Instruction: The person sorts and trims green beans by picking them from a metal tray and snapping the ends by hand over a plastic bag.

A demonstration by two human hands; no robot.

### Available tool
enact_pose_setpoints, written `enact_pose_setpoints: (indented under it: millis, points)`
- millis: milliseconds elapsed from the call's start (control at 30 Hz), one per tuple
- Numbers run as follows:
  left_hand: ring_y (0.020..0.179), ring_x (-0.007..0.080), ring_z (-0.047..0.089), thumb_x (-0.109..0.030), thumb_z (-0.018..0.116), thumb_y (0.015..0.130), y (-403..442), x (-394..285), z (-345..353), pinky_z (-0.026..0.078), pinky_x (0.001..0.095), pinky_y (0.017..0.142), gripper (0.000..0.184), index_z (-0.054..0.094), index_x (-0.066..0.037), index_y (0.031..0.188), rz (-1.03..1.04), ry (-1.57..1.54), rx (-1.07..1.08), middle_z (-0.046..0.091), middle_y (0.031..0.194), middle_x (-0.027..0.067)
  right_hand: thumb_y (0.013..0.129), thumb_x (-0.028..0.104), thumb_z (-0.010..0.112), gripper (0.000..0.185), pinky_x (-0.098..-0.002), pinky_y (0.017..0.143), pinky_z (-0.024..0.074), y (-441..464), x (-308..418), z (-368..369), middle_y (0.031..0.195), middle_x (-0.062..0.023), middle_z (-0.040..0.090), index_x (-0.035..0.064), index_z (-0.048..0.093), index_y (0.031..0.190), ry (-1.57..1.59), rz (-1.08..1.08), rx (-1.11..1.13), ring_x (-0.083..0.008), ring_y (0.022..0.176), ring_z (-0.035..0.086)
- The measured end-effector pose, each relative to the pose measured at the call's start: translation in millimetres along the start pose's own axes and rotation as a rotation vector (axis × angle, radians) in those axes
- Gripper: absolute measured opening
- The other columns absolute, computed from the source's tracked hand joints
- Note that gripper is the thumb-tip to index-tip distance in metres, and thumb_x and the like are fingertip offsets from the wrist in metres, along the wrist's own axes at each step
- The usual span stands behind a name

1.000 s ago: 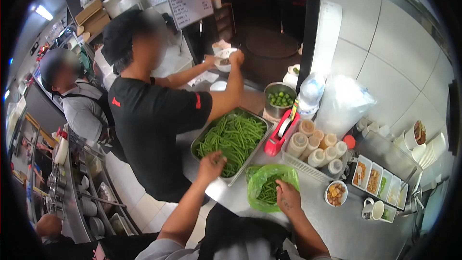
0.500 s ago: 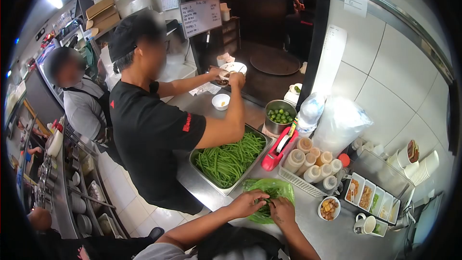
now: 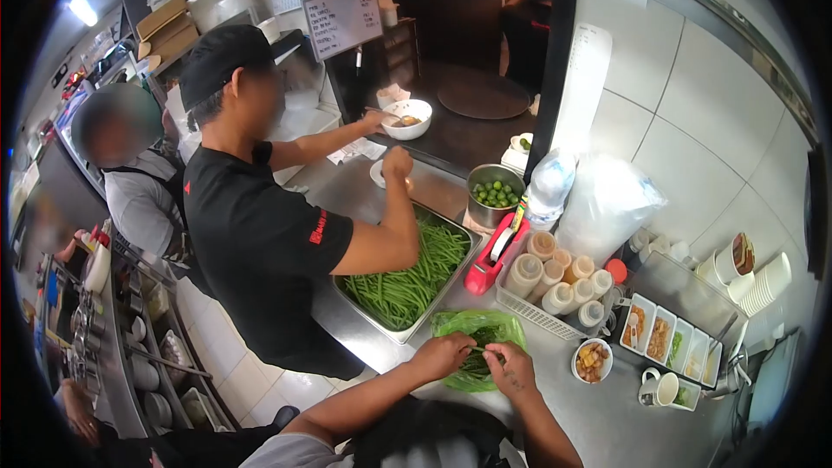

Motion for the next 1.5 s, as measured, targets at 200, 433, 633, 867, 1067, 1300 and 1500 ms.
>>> enact_pose_setpoints:
  millis: [200,433,633,867,1067,1300,1500]
  points:
    - [0.087,0.0346,0.067,-0.013,0.064,0.088,1,-10,-22,0.053,0.0406,0.074,0.02,0.068,-0.006,0.106,0.035,-0.049,-0.095,0.068,0.101,0.0171,0.084,0.016,0.069,0.016,-0.0385,0.071,0.0512,2,9,-27,0.086,-0.0144,0.065,0.0042,0.069,0.095,-0.055,0.025,-0.023,-0.0316,0.08,0.064]
    - [0.081,0.0347,0.066,-0.01,0.064,0.087,4,-13,-36,0.052,0.0392,0.071,0.019,0.068,-0.002,0.103,-0.088,-0.109,-0.035,0.068,0.097,0.0182,0.085,0.016,0.068,0.017,-0.0343,0.07,0.0516,3,11,-32,0.086,-0.0139,0.067,0.0017,0.07,0.095,0.063,0.126,0.035,-0.0266,0.076,0.066]
    - [0.054,0.019,0.05,-0.007,0.066,0.087,5,-18,-46,0.042,0.0306,0.053,0.021,0.069,-0.003,0.107,0.048,-0.179,-0.121,0.062,0.077,0.0112,0.087,0.017,0.067,0.018,-0.0273,0.066,0.05,-5,-24,-23,0.08,-0.0095,0.07,0.0011,0.071,0.096,0.231,0.372,0.038,-0.0149,0.071,0.065]
    - [0.062,0.0211,0.056,-0.008,0.067,0.087,0,-38,-50,0.046,0.0294,0.06,0.018,0.069,-0.003,0.104,0.203,-0.018,-0.156,0.064,0.08,0.0124,0.08,0.014,0.069,0.012,-0.0279,0.061,0.0487,-2,-17,-31,0.073,-0.0082,0.066,0.0022,0.069,0.085,0.156,0.261,-0.035,-0.0134,0.063,0.061]
    - [0.072,0.0164,0.063,-0.012,0.064,0.091,-7,-7,1,0.049,0.0298,0.064,0.013,0.068,0.0,0.097,-0.208,-0.369,0.091,0.069,0.084,0.0071,0.083,0.005,0.064,0.006,-0.0234,0.056,0.0438,-2,-27,-43,0.069,-0.0005,0.06,0.001,0.063,0.078,0.37,0.261,-0.448,-0.0069,0.061,0.054]
    - [0.059,0.0123,0.057,-0.016,0.053,0.099,-4,2,-11,0.045,0.0258,0.053,0.013,0.059,-0.004,0.101,-0.352,-1.094,0.029,0.069,0.089,0.0119,0.088,0.011,0.062,0.012,-0.0253,0.058,0.0454,1,-31,-31,0.07,-0.0041,0.063,-0.0008,0.065,0.087,0.461,0.297,-0.224,-0.0101,0.061,0.057]
    - [0.062,0.0137,0.059,-0.018,0.049,0.102,6,3,-22,0.048,0.0259,0.056,0.014,0.054,-0.005,0.104,-0.231,-1.437,-0.124,0.069,0.098,0.0148,0.092,0.024,0.066,0.032,-0.0279,0.071,0.0509,-10,-27,22,0.085,-0.0064,0.068,-0.0006,0.064,0.111,0.538,0.416,0.107,-0.0127,0.08,0.064]
Point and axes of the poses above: each hand's wrist, its own y-axis towards the middle knuckle, its own z-axis out of the palm, x = y × z, the point moved 9 cm from there along y, towards the middle knuckle
